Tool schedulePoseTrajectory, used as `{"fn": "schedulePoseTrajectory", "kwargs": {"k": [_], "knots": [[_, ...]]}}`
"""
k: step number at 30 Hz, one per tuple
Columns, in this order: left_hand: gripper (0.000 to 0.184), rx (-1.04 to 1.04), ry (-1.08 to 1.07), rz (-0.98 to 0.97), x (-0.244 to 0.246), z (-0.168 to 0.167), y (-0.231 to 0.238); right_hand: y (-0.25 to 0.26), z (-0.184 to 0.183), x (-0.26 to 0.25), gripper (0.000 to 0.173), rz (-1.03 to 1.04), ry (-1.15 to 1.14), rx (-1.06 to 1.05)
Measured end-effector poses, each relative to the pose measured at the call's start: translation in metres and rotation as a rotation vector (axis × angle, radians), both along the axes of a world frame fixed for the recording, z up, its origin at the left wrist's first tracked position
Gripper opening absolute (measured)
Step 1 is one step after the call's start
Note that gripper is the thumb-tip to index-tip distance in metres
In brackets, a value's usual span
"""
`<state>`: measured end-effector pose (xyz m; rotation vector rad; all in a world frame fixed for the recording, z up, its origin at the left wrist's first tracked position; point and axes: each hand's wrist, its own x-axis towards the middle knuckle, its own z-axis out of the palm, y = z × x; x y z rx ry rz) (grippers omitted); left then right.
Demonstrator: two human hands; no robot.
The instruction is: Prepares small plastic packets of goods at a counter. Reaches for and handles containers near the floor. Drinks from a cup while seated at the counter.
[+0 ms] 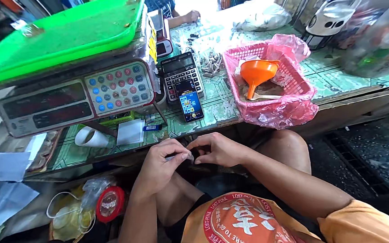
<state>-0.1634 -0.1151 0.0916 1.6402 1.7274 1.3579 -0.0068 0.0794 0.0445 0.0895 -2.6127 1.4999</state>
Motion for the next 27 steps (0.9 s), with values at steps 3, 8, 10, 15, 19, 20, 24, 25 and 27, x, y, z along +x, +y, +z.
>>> {"fn": "schedulePoseTrajectory", "kwargs": {"k": [3,8,10,15,19,20,24,25,27], "knots": [[0.011,0.037,0.019,0.043,0.005,0.002,0.007,-0.008,-0.008,-0.014,0.022,0.073,-0.015,0.058],[0.007,0.167,0.041,0.191,0.004,0.024,0.018,-0.005,-0.019,-0.013,0.022,0.07,-0.168,0.065],[0.007,0.186,0.056,0.225,0.004,0.03,0.022,-0.002,-0.017,-0.009,0.023,0.05,-0.165,0.054],[0.005,0.233,0.027,0.251,0.004,0.041,0.031,0.006,-0.023,0.001,0.022,0.024,-0.157,0.044],[0.005,0.247,0.048,0.275,0.002,0.055,0.038,0.011,-0.025,0.006,0.018,0.0,-0.161,-0.003],[0.006,0.249,0.048,0.277,0.001,0.058,0.039,0.011,-0.028,0.008,0.017,-0.009,-0.154,-0.03],[0.006,0.256,0.062,0.278,0.001,0.075,0.044,0.014,-0.037,0.01,0.018,-0.043,-0.085,-0.188],[0.006,0.259,0.058,0.275,0.002,0.078,0.045,0.015,-0.038,0.01,0.017,-0.045,-0.064,-0.263],[0.005,0.254,0.061,0.277,0.005,0.081,0.047,0.013,-0.043,0.011,0.015,-0.047,-0.018,-0.412]]}}
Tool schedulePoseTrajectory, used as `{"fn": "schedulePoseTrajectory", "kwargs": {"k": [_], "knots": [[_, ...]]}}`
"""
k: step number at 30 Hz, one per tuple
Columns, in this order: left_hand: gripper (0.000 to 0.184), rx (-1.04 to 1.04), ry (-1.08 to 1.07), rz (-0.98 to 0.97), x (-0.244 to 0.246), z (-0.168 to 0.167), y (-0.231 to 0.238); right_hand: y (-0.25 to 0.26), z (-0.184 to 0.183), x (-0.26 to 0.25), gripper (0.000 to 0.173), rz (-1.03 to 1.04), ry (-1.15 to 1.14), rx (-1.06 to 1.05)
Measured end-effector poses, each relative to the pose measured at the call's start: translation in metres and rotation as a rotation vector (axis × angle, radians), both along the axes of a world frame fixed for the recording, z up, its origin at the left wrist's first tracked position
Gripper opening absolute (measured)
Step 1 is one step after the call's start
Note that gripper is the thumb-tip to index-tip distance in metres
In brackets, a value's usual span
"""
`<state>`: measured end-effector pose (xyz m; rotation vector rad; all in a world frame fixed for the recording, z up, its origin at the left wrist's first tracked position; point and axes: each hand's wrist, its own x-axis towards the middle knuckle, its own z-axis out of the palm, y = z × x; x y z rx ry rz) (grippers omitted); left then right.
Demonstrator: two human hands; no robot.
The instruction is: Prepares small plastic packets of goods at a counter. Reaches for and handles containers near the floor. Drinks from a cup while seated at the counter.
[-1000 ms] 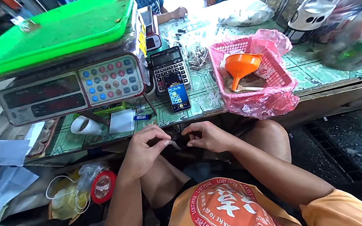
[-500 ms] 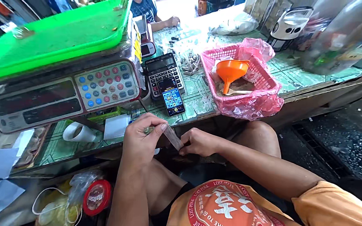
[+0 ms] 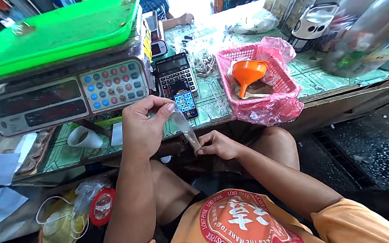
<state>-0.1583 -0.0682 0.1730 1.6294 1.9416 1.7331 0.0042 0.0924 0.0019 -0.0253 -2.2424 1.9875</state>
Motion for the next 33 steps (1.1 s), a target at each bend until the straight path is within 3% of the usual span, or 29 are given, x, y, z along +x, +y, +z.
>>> {"fn": "schedulePoseTrajectory", "kwargs": {"k": [6,11,14,16,22,28,33], "knots": [[0.005,0.002,0.09,0.026,0.006,-0.003,0.0,0.0,-0.004,0.004,0.017,-0.064,-0.036,0.185],[0.005,0.012,0.133,0.015,0.009,0.005,-0.003,0.002,0.0,0.008,0.019,-0.041,-0.103,0.179],[0.004,0.016,0.062,-0.16,0.01,0.007,-0.012,0.008,-0.004,0.011,0.042,-0.034,-0.212,0.23],[0.008,-0.053,0.015,-0.321,0.003,-0.009,-0.015,0.01,-0.006,0.016,0.04,-0.069,-0.243,0.289],[0.009,-0.314,0.139,-0.275,0.0,-0.065,-0.032,0.012,0.014,0.029,0.031,-0.108,-0.154,0.391],[0.008,-0.266,0.155,-0.31,0.019,-0.066,-0.035,-0.003,0.044,0.016,0.036,0.071,0.024,0.377],[0.013,-0.211,0.132,-0.228,0.022,-0.056,-0.031,-0.022,0.036,-0.002,0.018,0.185,0.039,0.437]]}}
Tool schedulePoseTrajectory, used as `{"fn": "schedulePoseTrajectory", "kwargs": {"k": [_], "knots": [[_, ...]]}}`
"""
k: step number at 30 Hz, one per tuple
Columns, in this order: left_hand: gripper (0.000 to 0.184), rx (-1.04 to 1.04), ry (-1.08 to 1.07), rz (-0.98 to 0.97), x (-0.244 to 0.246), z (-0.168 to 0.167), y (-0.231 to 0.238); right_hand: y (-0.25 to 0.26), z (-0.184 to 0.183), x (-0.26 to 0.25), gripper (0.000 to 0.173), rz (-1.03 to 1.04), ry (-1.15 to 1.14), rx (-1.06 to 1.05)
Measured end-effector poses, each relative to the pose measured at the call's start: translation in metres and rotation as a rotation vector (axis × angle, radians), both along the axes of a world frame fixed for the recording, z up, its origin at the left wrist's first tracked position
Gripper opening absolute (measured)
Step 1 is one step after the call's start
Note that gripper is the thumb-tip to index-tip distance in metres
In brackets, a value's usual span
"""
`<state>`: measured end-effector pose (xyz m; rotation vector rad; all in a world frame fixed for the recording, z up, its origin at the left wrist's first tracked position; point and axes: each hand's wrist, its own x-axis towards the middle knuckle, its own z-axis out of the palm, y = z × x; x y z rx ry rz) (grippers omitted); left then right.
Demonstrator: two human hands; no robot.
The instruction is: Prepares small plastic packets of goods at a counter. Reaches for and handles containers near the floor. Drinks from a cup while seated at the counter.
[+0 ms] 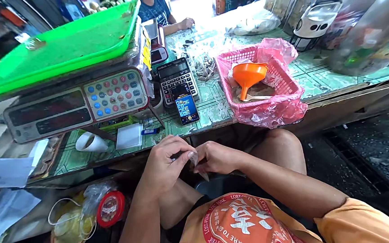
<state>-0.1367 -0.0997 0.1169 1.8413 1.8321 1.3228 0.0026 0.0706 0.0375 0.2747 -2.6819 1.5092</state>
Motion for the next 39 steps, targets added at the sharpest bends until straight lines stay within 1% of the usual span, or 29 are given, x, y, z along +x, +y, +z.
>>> {"fn": "schedulePoseTrajectory", "kwargs": {"k": [3,5,6,9,10,12,14,17,20,26,28,30,34,36,39], "knots": [[0.011,0.058,-0.025,0.07,-0.001,0.007,0.0,-0.002,-0.011,-0.001,0.019,0.014,-0.006,0.007],[0.009,0.091,-0.026,0.12,-0.002,0.009,0.001,-0.002,-0.012,0.002,0.021,-0.009,-0.01,-0.001],[0.009,0.103,-0.032,0.132,-0.002,0.01,0.001,-0.003,-0.011,0.003,0.024,-0.036,-0.015,-0.002],[0.008,0.121,-0.026,0.15,0.001,0.01,0.0,-0.013,-0.009,0.003,0.042,-0.175,0.026,0.041],[0.008,0.129,-0.022,0.155,0.003,0.01,-0.001,-0.016,-0.01,0.002,0.041,-0.213,0.054,0.069],[0.008,0.151,-0.006,0.181,0.004,0.01,-0.003,-0.021,-0.015,0.001,0.026,-0.261,0.09,0.091],[0.009,0.158,0.013,0.217,0.002,0.012,-0.007,-0.022,-0.018,0.003,0.019,-0.278,0.095,0.062],[0.011,0.174,0.016,0.245,-0.005,0.017,-0.012,-0.02,-0.017,0.009,0.018,-0.298,0.11,0.01],[0.01,0.234,-0.02,0.264,-0.012,0.018,-0.017,-0.017,-0.017,0.014,0.018,-0.264,0.086,-0.059],[0.013,0.287,-0.055,0.284,-0.019,0.021,-0.018,-0.019,-0.017,0.023,0.021,-0.179,-0.02,-0.348],[0.012,0.276,-0.035,0.279,-0.019,0.027,-0.008,-0.016,-0.015,0.026,0.021,-0.164,-0.042,-0.42],[0.009,0.254,-0.027,0.26,-0.016,0.037,0.008,-0.011,-0.011,0.029,0.019,-0.169,-0.045,-0.432],[0.008,0.194,0.069,0.182,-0.008,0.067,0.045,0.008,0.003,0.04,0.018,-0.243,0.01,-0.357],[0.007,0.186,0.091,0.15,-0.004,0.082,0.064,0.019,0.008,0.046,0.02,-0.31,0.051,-0.307],[0.006,0.156,0.1,0.152,-0.001,0.103,0.097,0.036,0.02,0.055,0.024,-0.407,0.083,-0.215]]}}
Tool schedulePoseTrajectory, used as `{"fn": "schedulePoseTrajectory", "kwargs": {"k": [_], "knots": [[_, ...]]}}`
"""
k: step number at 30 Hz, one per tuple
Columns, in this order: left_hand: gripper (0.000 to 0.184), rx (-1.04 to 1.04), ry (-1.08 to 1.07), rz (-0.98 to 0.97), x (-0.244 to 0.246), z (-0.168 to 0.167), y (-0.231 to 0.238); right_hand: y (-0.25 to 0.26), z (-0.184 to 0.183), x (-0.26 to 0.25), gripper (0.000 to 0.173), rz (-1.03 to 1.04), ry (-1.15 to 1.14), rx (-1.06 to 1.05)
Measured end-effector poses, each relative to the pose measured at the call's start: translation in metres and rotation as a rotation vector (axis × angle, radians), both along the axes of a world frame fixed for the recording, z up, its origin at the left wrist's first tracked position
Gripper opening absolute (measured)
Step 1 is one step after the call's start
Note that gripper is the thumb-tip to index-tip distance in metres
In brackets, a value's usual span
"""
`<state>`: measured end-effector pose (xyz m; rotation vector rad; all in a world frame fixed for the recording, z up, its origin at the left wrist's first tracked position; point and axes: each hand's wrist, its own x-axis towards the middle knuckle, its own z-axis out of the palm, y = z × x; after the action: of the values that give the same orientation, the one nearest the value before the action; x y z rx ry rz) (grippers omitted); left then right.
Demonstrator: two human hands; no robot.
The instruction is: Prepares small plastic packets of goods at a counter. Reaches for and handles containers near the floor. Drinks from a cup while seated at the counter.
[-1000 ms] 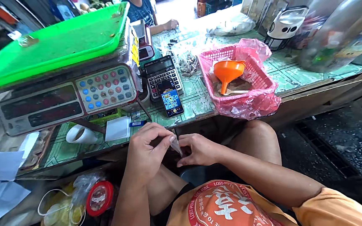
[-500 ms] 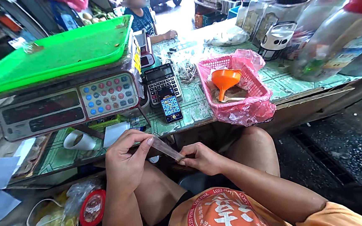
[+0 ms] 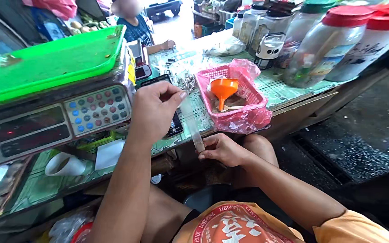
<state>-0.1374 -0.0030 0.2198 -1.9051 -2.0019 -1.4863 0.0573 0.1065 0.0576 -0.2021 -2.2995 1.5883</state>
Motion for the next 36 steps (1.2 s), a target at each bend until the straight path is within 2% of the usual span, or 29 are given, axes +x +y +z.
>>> {"fn": "schedulePoseTrajectory", "kwargs": {"k": [5,11,14,17,20,22,25,26,31,36], "knots": [[0.008,-0.013,-0.005,-0.036,0.004,0.023,0.04,0.018,0.014,0.019,0.021,-0.088,0.032,-0.022],[0.007,-0.007,-0.037,-0.106,0.011,0.035,0.049,0.025,0.016,0.029,0.024,-0.101,0.019,-0.068],[0.006,-0.036,-0.065,-0.254,0.016,0.043,0.039,0.039,0.033,0.038,0.041,-0.043,-0.066,0.15],[0.003,-0.057,-0.167,-0.47,0.019,0.052,0.033,0.061,0.065,0.043,0.041,-0.063,0.02,0.335],[0.008,-0.102,-0.1,-0.521,0.019,0.057,0.031,0.071,0.103,0.04,0.042,-0.092,0.1,0.408],[0.011,-0.112,-0.014,-0.516,0.021,0.063,0.028,0.071,0.12,0.029,0.038,-0.064,0.145,0.42],[0.011,-0.108,0.035,-0.47,0.023,0.066,0.03,0.062,0.125,0.008,0.011,0.027,0.124,0.429],[0.011,-0.105,0.028,-0.456,0.023,0.066,0.031,0.06,0.122,0.001,0.007,0.041,0.114,0.423],[0.01,-0.072,0.025,-0.321,0.017,0.065,0.029,0.052,0.101,-0.013,0.008,0.116,0.097,0.334],[0.009,-0.08,0.025,-0.295,0.01,0.063,0.024,0.049,0.09,-0.016,0.008,0.1,0.117,0.3]]}}
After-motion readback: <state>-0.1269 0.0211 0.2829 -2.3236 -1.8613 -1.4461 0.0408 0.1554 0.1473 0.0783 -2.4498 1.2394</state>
